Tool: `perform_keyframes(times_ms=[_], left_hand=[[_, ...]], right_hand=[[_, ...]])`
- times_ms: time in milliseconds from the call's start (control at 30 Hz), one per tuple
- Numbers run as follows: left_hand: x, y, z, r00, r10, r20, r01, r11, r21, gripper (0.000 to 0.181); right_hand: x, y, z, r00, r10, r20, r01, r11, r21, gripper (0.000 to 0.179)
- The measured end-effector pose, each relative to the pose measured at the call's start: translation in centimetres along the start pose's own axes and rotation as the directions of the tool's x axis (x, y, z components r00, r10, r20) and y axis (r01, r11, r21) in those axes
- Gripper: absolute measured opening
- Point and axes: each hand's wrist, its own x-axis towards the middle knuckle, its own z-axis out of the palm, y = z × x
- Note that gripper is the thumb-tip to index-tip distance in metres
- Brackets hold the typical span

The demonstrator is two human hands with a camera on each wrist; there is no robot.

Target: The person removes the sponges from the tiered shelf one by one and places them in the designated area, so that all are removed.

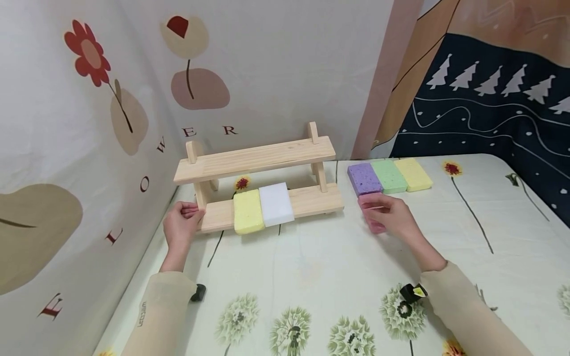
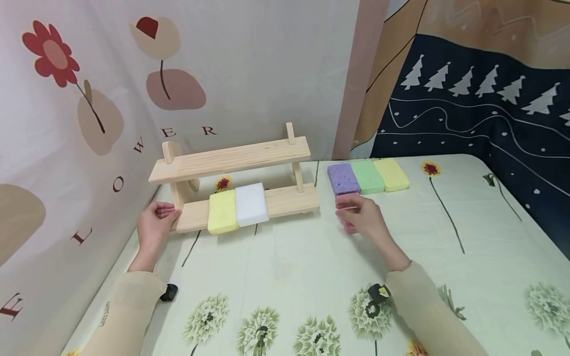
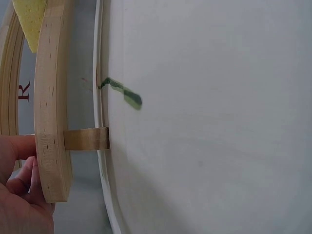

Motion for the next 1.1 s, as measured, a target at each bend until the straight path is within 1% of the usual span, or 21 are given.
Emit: perform_keyframes(times_ms=[67, 100, 300, 400, 633, 700, 867, 967, 1100], left_hand=[[0.0, 0.0, 0.0, 1.0, -0.003, 0.002, 0.003, 1.0, -0.002, 0.028], [0.0, 0.0, 0.0, 1.0, -0.004, 0.003, 0.004, 1.0, -0.004, 0.028], [0.0, -0.1, 0.0, 1.0, -0.004, 0.006, 0.004, 1.0, -0.008, 0.028], [0.0, -0.2, 0.0, 1.0, -0.004, 0.006, 0.004, 1.0, -0.006, 0.028], [0.0, -0.1, 0.1, 1.0, 0.004, 0.001, -0.004, 1.0, -0.003, 0.028], [0.0, -0.1, 0.1, 1.0, 0.002, 0.0, -0.002, 1.0, -0.003, 0.028], [0.0, 0.0, 0.1, 1.0, 0.002, -0.002, -0.002, 1.0, -0.002, 0.028], [0.0, -0.1, 0.1, 1.0, 0.007, -0.001, -0.007, 1.0, -0.001, 0.028], [0.0, -0.1, 0.0, 1.0, 0.005, -0.003, -0.005, 1.0, -0.001, 0.027]], right_hand=[[0.2, -0.5, 0.6, 1.0, -0.001, 0.018, 0.0, 0.999, 0.039, 0.036], [0.3, -0.8, 0.9, 1.0, -0.009, 0.021, 0.008, 0.999, 0.044, 0.036], [1.1, -2.3, 2.9, 0.995, -0.089, 0.033, 0.086, 0.993, 0.074, 0.037], [1.3, -3.1, 3.8, 0.993, -0.104, 0.048, 0.098, 0.989, 0.112, 0.037], [1.7, -4.6, 6.1, 0.988, -0.141, 0.069, 0.129, 0.979, 0.157, 0.039], [1.7, -5.0, 6.7, 0.987, -0.142, 0.08, 0.127, 0.977, 0.169, 0.04], [1.8, -5.5, 8.5, 0.981, -0.166, 0.102, 0.139, 0.964, 0.227, 0.042], [1.8, -5.7, 9.5, 0.976, -0.187, 0.116, 0.15, 0.95, 0.273, 0.043], [1.9, -6.0, 10.6, 0.97, -0.201, 0.139, 0.153, 0.943, 0.296, 0.044]])
